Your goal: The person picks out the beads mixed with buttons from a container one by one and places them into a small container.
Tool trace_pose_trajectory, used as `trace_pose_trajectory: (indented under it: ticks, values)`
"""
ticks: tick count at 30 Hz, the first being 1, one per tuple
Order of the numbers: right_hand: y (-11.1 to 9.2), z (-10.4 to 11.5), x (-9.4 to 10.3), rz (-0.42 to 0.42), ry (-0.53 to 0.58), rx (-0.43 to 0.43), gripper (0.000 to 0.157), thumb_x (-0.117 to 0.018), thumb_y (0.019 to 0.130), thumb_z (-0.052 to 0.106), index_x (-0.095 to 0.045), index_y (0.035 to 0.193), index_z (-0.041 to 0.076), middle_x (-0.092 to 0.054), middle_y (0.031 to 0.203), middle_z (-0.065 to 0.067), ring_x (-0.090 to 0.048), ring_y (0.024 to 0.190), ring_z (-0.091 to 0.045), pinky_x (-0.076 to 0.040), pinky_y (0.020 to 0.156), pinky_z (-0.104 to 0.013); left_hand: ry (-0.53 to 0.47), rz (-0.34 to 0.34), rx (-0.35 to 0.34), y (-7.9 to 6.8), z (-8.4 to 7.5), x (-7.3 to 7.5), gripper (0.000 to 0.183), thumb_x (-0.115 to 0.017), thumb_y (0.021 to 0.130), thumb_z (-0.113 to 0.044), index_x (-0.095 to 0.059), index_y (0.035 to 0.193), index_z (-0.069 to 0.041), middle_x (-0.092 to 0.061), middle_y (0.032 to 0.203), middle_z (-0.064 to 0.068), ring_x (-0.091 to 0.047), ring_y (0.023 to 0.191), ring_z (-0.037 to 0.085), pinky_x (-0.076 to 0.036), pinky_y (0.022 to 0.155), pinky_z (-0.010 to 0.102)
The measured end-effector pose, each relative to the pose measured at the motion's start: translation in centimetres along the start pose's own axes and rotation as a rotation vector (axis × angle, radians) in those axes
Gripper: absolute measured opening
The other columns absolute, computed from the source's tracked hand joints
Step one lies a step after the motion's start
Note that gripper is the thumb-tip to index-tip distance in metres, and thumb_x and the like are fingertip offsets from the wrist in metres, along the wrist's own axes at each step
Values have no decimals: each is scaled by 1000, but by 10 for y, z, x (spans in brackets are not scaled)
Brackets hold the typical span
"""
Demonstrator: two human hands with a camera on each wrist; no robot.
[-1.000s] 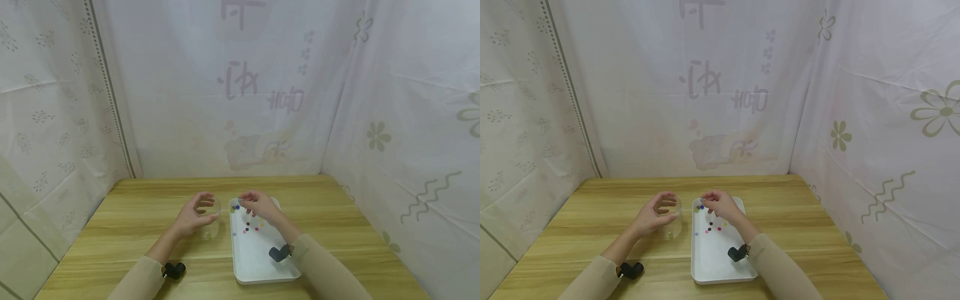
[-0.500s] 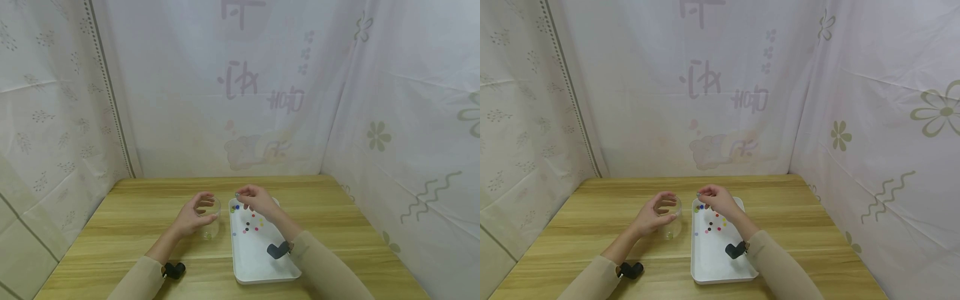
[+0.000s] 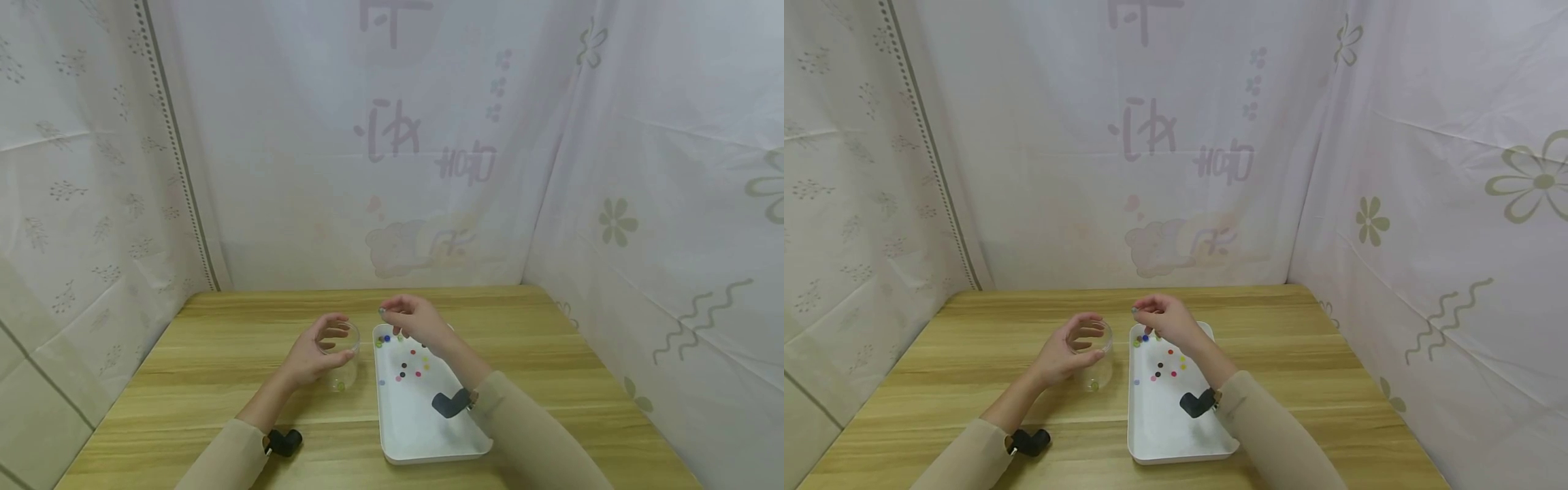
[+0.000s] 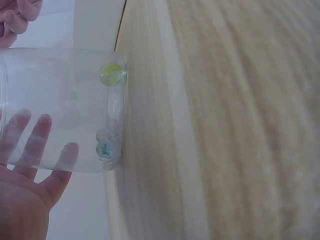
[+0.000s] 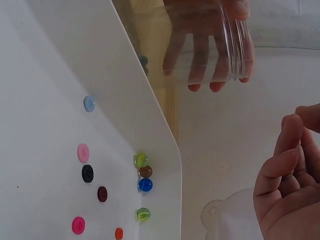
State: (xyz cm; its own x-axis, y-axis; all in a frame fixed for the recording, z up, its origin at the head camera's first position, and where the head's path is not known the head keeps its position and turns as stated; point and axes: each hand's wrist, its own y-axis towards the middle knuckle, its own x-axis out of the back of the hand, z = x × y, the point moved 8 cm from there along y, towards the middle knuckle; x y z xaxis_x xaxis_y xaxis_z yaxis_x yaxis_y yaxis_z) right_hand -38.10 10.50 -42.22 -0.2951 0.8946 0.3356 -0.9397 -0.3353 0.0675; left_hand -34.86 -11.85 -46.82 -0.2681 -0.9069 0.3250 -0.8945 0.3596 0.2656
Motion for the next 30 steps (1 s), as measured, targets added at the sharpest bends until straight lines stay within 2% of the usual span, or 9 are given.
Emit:
trace_pose_trajectory:
  ticks: [3, 6, 12, 18, 24, 30]
  values:
    - [-1, 7, -3, 7, -4, 7, 33, -78, 102, 22, -73, 130, 6, -78, 110, -4, -66, 79, -16, -51, 64, -23, 3, 1, 0, 0, 1, 0, 68, -86, 94, -24, -53, 152, -16, -65, 149, 19, -58, 141, 53, -48, 117, 69]
    - [-1, 13, -7, 21, 2, 14, 30, -77, 102, 20, -74, 129, 8, -78, 112, -7, -66, 79, -16, -51, 64, -23, 7, 1, 4, 0, 0, 1, 68, -86, 94, -25, -53, 152, -17, -65, 149, 19, -59, 141, 50, -48, 117, 69]
    - [2, 20, -17, 58, 17, 32, 36, -75, 103, 18, -71, 133, 1, -76, 117, -17, -66, 77, -13, -50, 63, -23, 16, 9, -3, -1, -1, 1, 67, -85, 95, -25, -52, 152, -17, -64, 150, 19, -60, 141, 49, -48, 117, 70]
    - [3, 28, -26, 78, -11, 69, 35, -75, 104, 23, -71, 133, 4, -75, 121, -22, -67, 78, -16, -52, 64, -24, 17, 13, -10, -1, 0, 0, 66, -84, 95, -25, -52, 152, -17, -64, 150, 20, -58, 141, 52, -49, 116, 70]
    - [4, 34, -36, 98, 0, 70, 34, -76, 104, 24, -72, 133, 7, -75, 114, -9, -69, 78, -16, -52, 65, -24, 5, 17, -6, 0, 1, 0, 67, -84, 95, -24, -51, 153, -15, -63, 151, 21, -56, 142, 55, -47, 117, 71]
    - [6, 37, -48, 125, 3, 68, 30, -74, 103, 20, -73, 131, 7, -73, 107, -1, -67, 77, -15, -48, 59, -23, 10, 21, 1, 0, 1, 0, 66, -84, 96, -24, -51, 154, -18, -62, 152, 23, -59, 142, 48, -47, 118, 70]
